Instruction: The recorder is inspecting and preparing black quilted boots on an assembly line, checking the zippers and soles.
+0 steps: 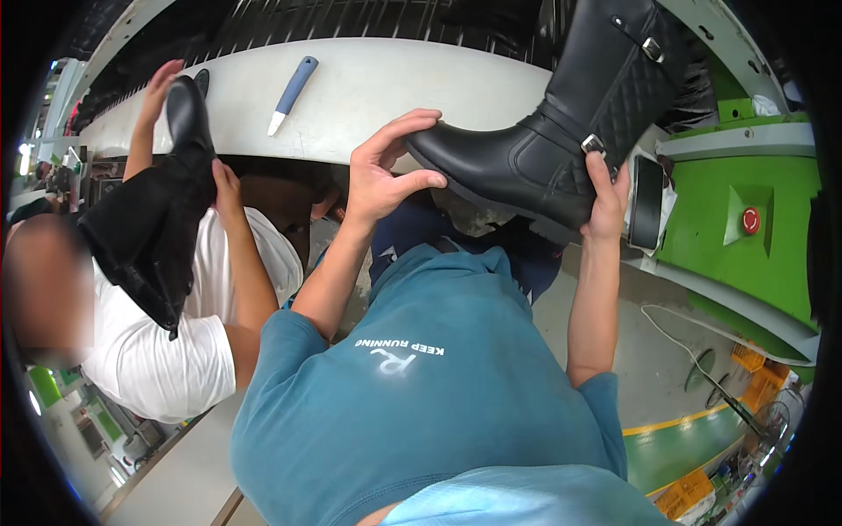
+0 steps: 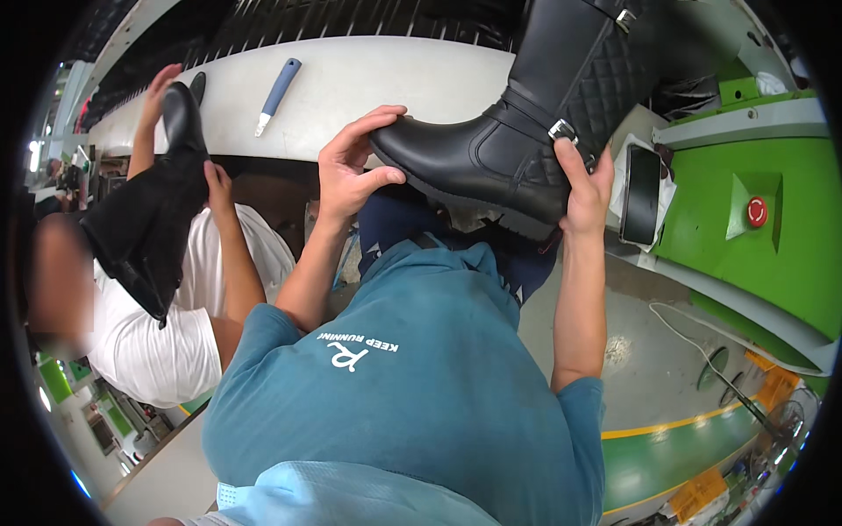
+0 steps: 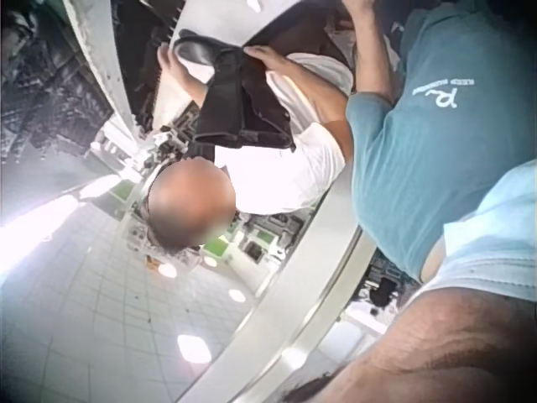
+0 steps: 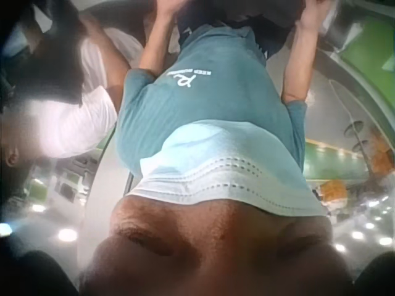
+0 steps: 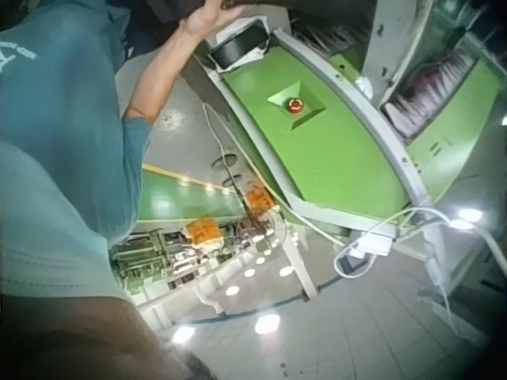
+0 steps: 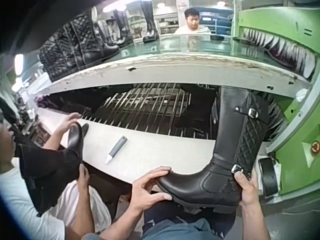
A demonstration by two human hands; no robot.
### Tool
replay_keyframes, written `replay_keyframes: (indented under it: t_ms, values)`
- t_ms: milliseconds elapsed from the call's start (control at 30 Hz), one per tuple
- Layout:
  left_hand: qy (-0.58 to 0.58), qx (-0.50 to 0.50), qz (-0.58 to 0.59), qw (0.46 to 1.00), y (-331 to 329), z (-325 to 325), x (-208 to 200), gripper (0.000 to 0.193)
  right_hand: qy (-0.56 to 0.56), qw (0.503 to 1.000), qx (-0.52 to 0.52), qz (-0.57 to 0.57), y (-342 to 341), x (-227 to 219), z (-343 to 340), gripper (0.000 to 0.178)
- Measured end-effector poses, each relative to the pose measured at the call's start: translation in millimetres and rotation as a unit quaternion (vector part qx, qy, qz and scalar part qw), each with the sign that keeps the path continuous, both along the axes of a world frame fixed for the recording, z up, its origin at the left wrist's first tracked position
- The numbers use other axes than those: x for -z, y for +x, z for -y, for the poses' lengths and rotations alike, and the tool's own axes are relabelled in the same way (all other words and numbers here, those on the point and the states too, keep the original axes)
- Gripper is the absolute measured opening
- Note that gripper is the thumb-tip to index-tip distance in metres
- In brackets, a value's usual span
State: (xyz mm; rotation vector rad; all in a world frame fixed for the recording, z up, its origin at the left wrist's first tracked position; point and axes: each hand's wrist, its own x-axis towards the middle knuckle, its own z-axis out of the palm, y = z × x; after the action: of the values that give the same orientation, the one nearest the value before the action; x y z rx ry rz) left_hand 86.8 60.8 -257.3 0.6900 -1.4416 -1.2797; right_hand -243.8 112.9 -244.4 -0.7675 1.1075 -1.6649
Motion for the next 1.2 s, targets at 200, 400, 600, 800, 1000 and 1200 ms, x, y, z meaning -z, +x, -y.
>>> replay_keyframes:
  t_ms: [200,400,600,800,1000,1200]
  values:
    - [-0.114,-0.122,0.087,0.982,-21.6,24.1,-21.3,0.104,-0.110,0.974,0.194,-0.050,67.7,-49.8,-8.3,0.052]
    - [-0.146,-0.158,0.126,0.968,-75.6,-28.2,-30.7,0.068,-0.169,0.972,-0.147,-0.071,101.9,-53.3,-24.6,0.075]
    - [-0.015,-0.315,-0.039,0.948,-50.9,-11.7,-25.9,0.029,-0.116,0.965,-0.033,-0.234,74.8,-16.1,5.1,0.052]
    - [0.045,-0.322,-0.115,0.939,-26.2,-17.4,-29.4,0.054,-0.050,0.943,0.017,-0.329,67.6,26.2,18.8,0.043]
    - [-0.026,-0.318,-0.278,0.906,-16.9,-18.7,-114.6,0.065,-0.078,0.931,0.018,-0.356,67.6,26.4,12.7,0.042]
    - [-0.344,-0.316,-0.242,0.851,8.7,106.1,-278.8,0.050,-0.088,0.924,0.005,-0.373,60.1,31.8,10.6,0.035]
